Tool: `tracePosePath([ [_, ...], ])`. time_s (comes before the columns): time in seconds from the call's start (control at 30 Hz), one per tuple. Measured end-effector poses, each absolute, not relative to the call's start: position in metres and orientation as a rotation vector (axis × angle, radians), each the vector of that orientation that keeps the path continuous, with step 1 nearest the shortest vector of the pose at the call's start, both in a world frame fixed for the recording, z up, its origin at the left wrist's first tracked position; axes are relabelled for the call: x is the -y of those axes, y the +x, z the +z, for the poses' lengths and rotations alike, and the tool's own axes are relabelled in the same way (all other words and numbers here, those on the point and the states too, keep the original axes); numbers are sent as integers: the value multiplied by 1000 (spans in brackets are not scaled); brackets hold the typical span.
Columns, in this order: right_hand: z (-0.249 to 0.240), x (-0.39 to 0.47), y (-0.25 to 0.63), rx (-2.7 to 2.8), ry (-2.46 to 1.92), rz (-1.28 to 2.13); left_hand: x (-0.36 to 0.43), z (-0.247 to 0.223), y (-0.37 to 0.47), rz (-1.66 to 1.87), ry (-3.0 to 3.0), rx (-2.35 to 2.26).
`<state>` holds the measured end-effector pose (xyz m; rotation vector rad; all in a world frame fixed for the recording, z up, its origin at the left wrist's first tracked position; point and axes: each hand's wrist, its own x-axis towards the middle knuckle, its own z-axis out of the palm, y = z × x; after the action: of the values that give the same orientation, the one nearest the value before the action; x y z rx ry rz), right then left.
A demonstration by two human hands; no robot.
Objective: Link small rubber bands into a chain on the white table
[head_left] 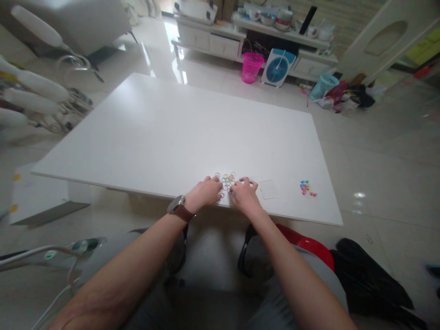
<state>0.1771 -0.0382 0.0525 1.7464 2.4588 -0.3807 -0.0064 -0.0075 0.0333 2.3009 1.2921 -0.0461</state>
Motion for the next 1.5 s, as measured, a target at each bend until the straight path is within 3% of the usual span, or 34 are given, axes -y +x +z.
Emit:
tracePosePath([
  [0.5, 48, 35, 168, -2364, 1918, -268, 10, 44, 2, -102, 2326, -1333],
  [1.17, 38, 38, 166, -2380, 1788, -243, 10, 40, -5, -85, 2333, -1291],
  [1.5, 48, 30, 172, -2459, 1902, -389, 2, 58, 0, 67, 2281, -1395],
])
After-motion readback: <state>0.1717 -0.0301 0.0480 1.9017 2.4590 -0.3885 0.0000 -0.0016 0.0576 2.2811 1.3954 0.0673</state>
